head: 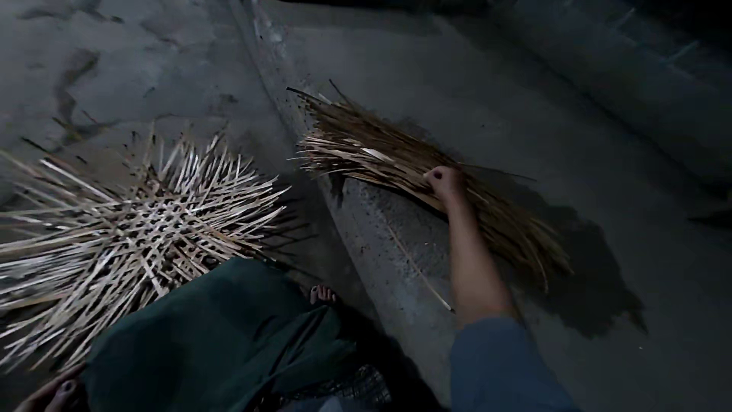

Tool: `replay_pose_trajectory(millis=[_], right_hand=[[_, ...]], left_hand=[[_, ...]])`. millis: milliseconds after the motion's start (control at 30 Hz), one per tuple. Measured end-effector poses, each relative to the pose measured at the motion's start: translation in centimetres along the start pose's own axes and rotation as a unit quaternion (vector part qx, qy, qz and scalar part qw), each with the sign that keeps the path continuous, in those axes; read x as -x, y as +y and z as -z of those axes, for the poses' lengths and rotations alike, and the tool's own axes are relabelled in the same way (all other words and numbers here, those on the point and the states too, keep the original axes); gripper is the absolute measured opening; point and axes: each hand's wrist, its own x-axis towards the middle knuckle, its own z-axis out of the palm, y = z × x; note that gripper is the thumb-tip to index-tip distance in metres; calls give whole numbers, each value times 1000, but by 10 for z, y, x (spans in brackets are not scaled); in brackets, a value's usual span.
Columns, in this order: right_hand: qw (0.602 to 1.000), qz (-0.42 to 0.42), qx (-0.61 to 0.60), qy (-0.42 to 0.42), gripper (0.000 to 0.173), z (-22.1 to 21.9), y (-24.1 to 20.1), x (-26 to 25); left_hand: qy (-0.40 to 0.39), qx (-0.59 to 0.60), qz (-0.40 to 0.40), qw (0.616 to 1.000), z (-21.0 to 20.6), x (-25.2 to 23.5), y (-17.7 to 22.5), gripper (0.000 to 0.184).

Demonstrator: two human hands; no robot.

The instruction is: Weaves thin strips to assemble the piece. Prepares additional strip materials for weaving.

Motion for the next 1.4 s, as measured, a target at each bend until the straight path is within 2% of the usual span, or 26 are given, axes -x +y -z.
replay_pose_trajectory(millis=[67, 167, 233, 333, 400, 500, 600, 667, 733, 767, 800, 867, 967, 1033, 1100, 1167, 1233, 1300, 1400], right_hand=[[998, 44, 41, 19, 25, 1, -14, 32], [994, 85, 44, 54, 24, -5, -9, 82], [998, 66, 14, 9, 33, -13, 1, 111], [991, -8, -8, -130, 39, -35, 21, 140], [980, -51, -13, -194, 36, -48, 28, 149], [977, -59, -14, -202, 24, -46, 30, 151], [977, -56, 7, -205, 21, -23, 40, 149], [966, -66, 22, -247, 21, 13, 48, 149], [946, -109, 58, -300, 22, 48, 51, 148], [944, -121, 67, -301, 23, 60, 51, 146], [952, -113, 66, -277, 23, 66, 48, 142], [980, -39, 49, -190, 20, 62, 43, 124], [995, 81, 11, -49, 24, 25, 11, 85], [992, 120, 27, 30, 33, -4, -12, 59], [990, 112, 68, 52, 37, -25, -25, 39], [993, 90, 75, 30, 26, -36, -38, 31], [992, 116, 45, 9, 20, -35, -59, 44], [978, 203, -24, 31, 17, -32, -91, 85], [940, 316, -119, 46, 13, -44, -148, 169]], left_hand=[[5, -20, -59, 998, -17, 12, 23, 34], [-7, -71, -118, 990, -22, 21, 24, 36], [-7, -97, -132, 986, -30, 25, 24, 37], [-4, -144, -146, 979, -45, 22, 30, 34], [-14, -177, -175, 968, -60, 17, 43, 35], [-25, -202, -228, 952, -82, 8, 56, 36], [-48, -254, -278, 925, -94, 5, 54, 38], [-56, -291, -310, 903, -94, 3, 40, 35], [-57, -286, -317, 902, -92, 3, 31, 31], [-56, -275, -307, 909, -91, 4, 31, 30], [-53, -264, -295, 917, -91, 3, 32, 30], [-46, -258, -277, 925, -92, 1, 32, 32], [-38, -279, -286, 916, -97, -4, 29, 34], [-25, -298, -304, 905, -99, -6, 26, 34], [-24, -305, -309, 901, -96, -4, 24, 33], [-38, -300, -307, 902, -91, -2, 24, 33], [-38, -262, -297, 918, -90, 3, 29, 32], [-41, -187, -262, 946, -98, 10, 37, 34], [-140, -59, -234, 960, -136, 24, 64, 41]])
